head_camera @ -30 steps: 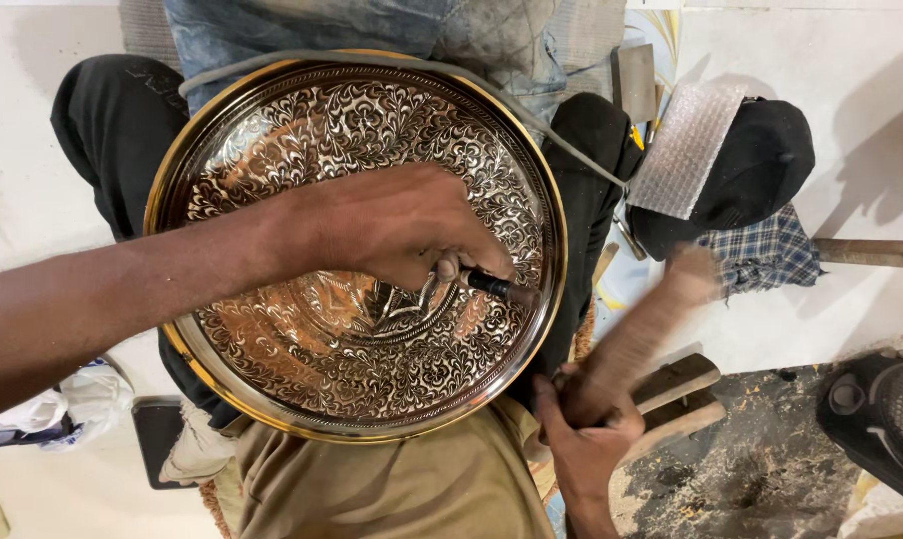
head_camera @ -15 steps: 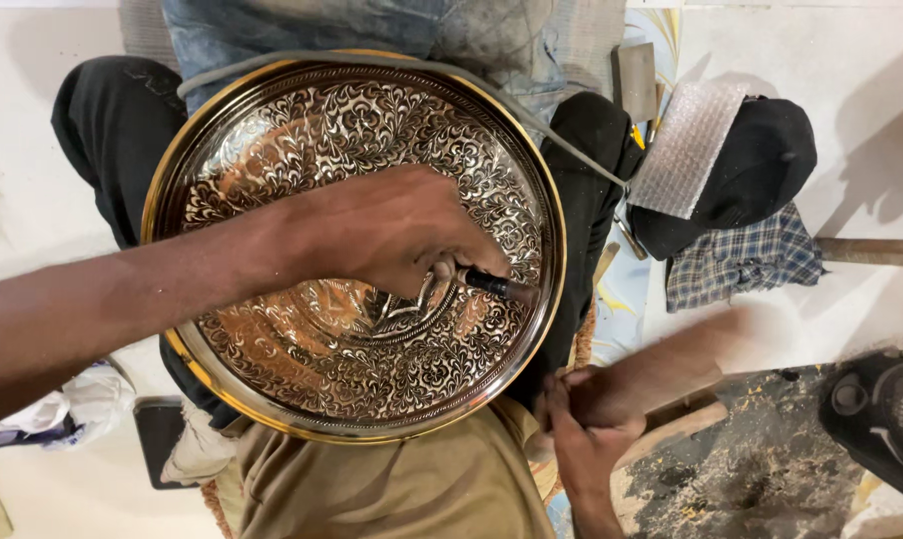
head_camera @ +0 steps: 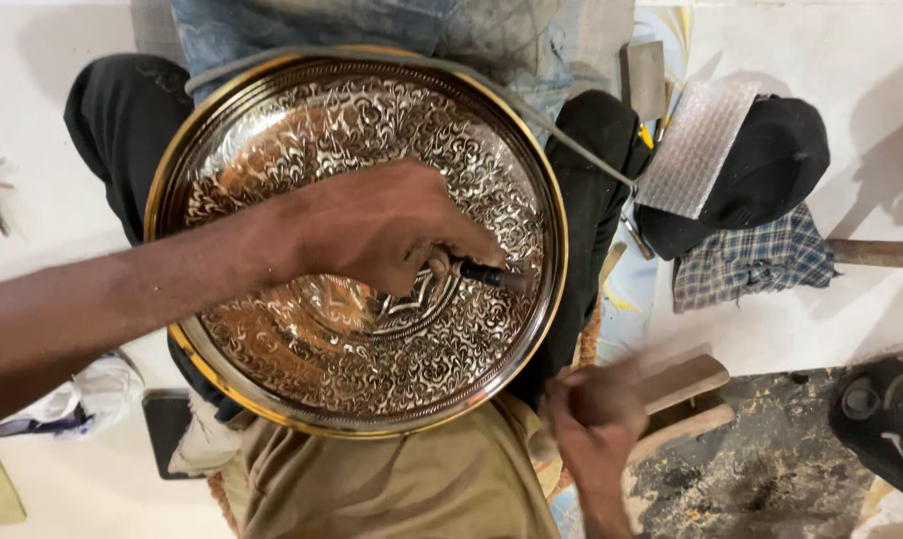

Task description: The person uses a chisel and wooden mallet to emboss a decorative pattern into a large metal plate. They repeatedly strike the chisel to create intricate designs and briefly wipe the surface with a cloth.

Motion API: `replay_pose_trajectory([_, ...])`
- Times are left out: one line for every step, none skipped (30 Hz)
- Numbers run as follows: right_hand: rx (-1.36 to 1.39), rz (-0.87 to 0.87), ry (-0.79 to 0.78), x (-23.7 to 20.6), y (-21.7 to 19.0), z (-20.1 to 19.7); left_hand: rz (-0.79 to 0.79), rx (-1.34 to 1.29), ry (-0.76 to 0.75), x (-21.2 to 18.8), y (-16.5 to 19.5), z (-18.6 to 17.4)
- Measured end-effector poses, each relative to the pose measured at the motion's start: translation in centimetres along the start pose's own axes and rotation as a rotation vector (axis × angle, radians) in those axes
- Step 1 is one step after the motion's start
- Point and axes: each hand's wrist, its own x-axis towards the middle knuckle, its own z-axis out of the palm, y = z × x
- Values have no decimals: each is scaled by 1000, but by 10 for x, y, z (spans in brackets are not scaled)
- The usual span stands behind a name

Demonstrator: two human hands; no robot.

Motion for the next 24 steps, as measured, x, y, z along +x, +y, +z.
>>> replay_pose_trajectory([-135,47,-46,0,-1,-1,-43,11,-37,0,0,-1])
replay_pose_trajectory([-265,86,-89,0,-2,-1,-83,30,-73,1,0,-3])
replay_pose_trajectory([-396,131,-126,0,-2,-1,-59,17,-50,1,0,-2])
replay_pose_trajectory([-276,113,-52,0,-2,-1,-37,8,-25,2,0,-2])
replay_pose_trajectory([-159,95,12,-1,-2,-2,-20,-6,5,1,0,-1])
replay_pose_trajectory([-45,85,75,-2,-1,-2,-28,-21,1,1,0,-1])
replay_pose_trajectory([9,80,72,-3,0,-2,-36,-34,-2,1,0,-1])
replay_pose_trajectory([62,72,69,-4,2,-2,-41,-47,-4,0,0,0])
replay_pose_trajectory([116,62,71,-3,3,-3,5,-33,29,0,0,0])
replay_pose_trajectory([52,37,78,-3,5,-3,53,-13,62,-1,-1,-1])
replay_pose_trajectory([-13,14,83,-1,6,-3,100,5,94,-2,-1,-1])
replay_pose_trajectory([-78,-6,86,0,6,-3,92,-3,85,-2,-1,-2])
replay_pose_trajectory([-218,-7,71,3,5,-3,84,-11,77,-3,0,-2])
replay_pose_trajectory([-358,-7,54,6,4,-3,74,-19,69,-3,0,-3])
replay_pose_trajectory([-497,-5,37,9,1,-2,64,-22,74,-3,1,-3])
replay_pose_trajectory([-355,2,46,11,-2,-1,55,-25,78,-3,2,-2])
replay_pose_trajectory([-212,6,54,13,-5,-1,47,-24,84,-3,2,-2])
replay_pose_trajectory([-69,11,59,15,-7,1,0,-8,56,-3,3,-1])
replay_pose_trajectory([-236,19,36,17,-11,0,-46,2,26,-2,4,0])
replay_pose_trajectory([-401,22,15,18,-13,0,-89,18,-2,-2,4,1])
replay_pose_trajectory([-560,20,-6,20,-14,1,-59,22,38,-3,5,1])
replay_pose_trajectory([-378,-13,13,21,-15,0,-29,22,73,-4,5,1])
replay_pose_trajectory([-198,-47,27,22,-16,0,0,22,112,-5,5,1])
replay_pose_trajectory([-20,-79,38,24,-16,0,-22,31,101,-5,5,1])
